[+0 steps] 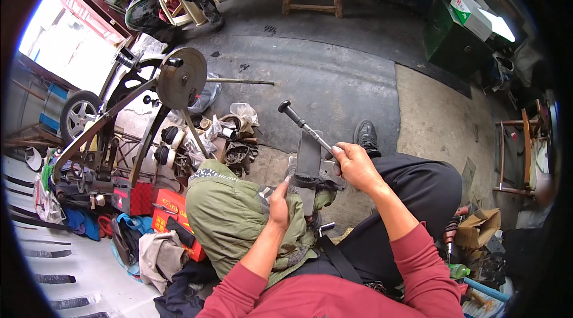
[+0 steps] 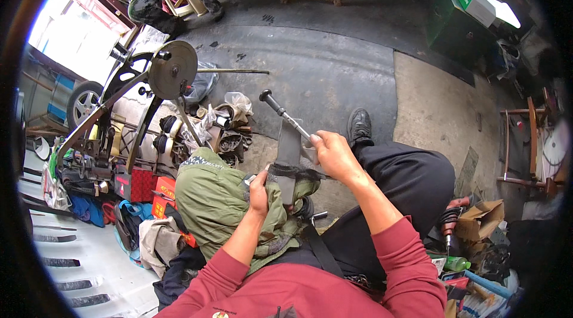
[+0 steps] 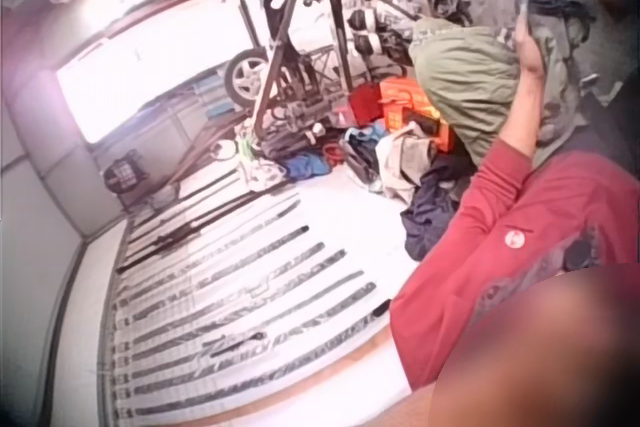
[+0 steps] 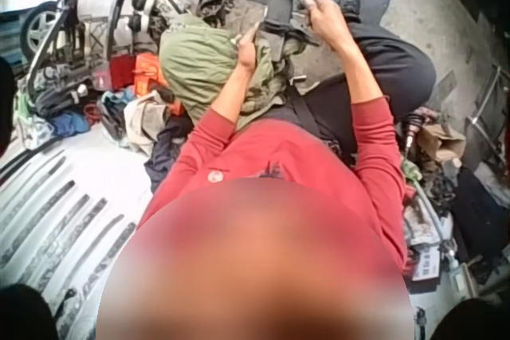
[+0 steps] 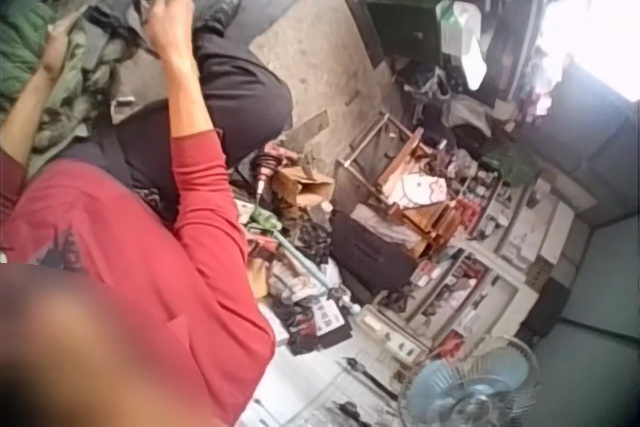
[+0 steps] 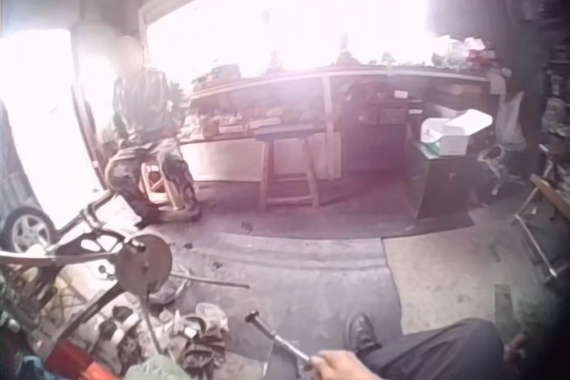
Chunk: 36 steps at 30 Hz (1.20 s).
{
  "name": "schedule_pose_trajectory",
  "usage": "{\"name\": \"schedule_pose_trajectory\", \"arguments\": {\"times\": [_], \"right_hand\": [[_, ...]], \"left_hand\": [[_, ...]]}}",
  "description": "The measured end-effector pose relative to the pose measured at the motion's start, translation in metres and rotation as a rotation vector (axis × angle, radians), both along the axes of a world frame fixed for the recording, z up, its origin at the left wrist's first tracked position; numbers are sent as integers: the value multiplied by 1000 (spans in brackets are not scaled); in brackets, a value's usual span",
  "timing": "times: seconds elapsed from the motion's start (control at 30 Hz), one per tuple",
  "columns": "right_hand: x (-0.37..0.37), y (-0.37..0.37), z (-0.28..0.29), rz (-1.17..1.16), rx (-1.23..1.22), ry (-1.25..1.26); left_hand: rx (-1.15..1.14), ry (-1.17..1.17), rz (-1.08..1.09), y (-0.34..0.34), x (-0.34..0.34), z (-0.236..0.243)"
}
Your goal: The person sits on the floor in a workshop and uses a hammer to strike a metal part held in a vise. They then pick up a corded drill, remove the drill bit, and reinsert it, adjusting the chuck with their hands.
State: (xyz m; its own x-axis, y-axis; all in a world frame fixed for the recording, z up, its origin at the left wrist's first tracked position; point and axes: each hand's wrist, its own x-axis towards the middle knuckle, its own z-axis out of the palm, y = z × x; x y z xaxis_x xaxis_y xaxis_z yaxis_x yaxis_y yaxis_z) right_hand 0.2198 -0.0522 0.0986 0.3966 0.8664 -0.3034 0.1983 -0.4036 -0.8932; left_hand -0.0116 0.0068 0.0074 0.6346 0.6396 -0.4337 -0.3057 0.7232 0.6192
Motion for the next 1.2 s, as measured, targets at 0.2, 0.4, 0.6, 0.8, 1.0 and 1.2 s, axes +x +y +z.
{"name": "schedule_pose_trajectory", "arguments": {"times": [0.2, 0.4, 0.6, 0.8, 1.0, 1.2], "right_hand": [[-2, 0, 0, -12, 28, -9], [2, -2, -2, 11, -49, 333], [-2, -7, 8, -2, 48, 646], [-7, -10, 22, -3, 123, 802], [-9, -9, 26, -34, 153, 884], [-9, -13, 29, -60, 199, 861]], "left_hand": [[37, 149, 83, -3, 5, -5], [-57, 93, 69, 0, 2, -11], [31, 148, 123, -3, 5, -2], [78, 77, 27, 0, 2, 3], [177, 215, 34, -1, 0, 6], [268, 270, 55, 0, 1, 8]]}}
